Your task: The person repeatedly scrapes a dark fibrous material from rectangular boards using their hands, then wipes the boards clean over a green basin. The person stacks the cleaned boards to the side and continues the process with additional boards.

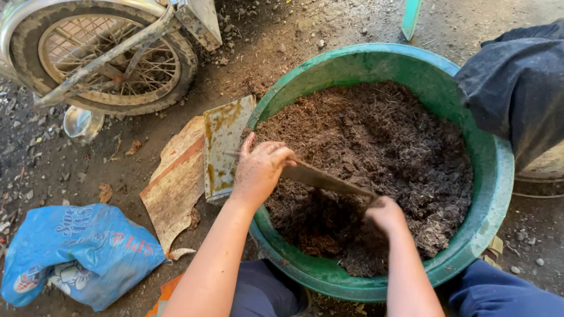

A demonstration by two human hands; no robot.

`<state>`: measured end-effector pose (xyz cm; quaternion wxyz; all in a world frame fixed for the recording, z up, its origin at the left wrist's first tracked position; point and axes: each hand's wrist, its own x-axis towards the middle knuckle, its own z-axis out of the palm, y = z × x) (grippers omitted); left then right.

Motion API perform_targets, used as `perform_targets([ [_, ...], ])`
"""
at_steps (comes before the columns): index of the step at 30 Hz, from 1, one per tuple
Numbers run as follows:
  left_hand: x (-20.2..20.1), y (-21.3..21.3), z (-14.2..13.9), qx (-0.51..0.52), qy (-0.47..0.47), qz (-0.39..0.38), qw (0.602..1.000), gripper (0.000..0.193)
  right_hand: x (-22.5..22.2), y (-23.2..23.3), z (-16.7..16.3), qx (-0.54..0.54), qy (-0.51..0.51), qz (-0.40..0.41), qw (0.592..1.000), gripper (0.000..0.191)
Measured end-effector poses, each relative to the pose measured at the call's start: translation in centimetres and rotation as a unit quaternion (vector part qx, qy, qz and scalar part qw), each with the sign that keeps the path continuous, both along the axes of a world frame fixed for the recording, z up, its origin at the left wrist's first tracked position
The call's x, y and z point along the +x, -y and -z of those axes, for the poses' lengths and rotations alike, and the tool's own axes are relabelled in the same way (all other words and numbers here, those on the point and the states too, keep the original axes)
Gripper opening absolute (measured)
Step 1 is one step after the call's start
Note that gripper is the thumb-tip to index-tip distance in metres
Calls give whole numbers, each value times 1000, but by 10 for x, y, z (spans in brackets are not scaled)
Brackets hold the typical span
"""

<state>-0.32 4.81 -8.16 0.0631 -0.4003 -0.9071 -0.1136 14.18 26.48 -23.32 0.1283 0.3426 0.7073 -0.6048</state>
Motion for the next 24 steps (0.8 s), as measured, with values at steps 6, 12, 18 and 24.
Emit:
perform_targets([
  [6, 3, 2, 6, 114, 131, -107, 979, 16, -32, -69, -57, 49, -103, -75, 991, 50],
  [12, -1, -8, 24, 104, 136, -125, 977, 17, -67, 0, -122, 109, -378, 15, 919, 28],
  [18, -5, -5, 33, 108, 109, -104, 983, 26, -91, 81, -103, 349, -513, 128, 774, 16],
  [24, -7, -2, 34, 61, 199, -167, 964, 20, -85, 27, -22, 329, -387, 188, 841, 25],
])
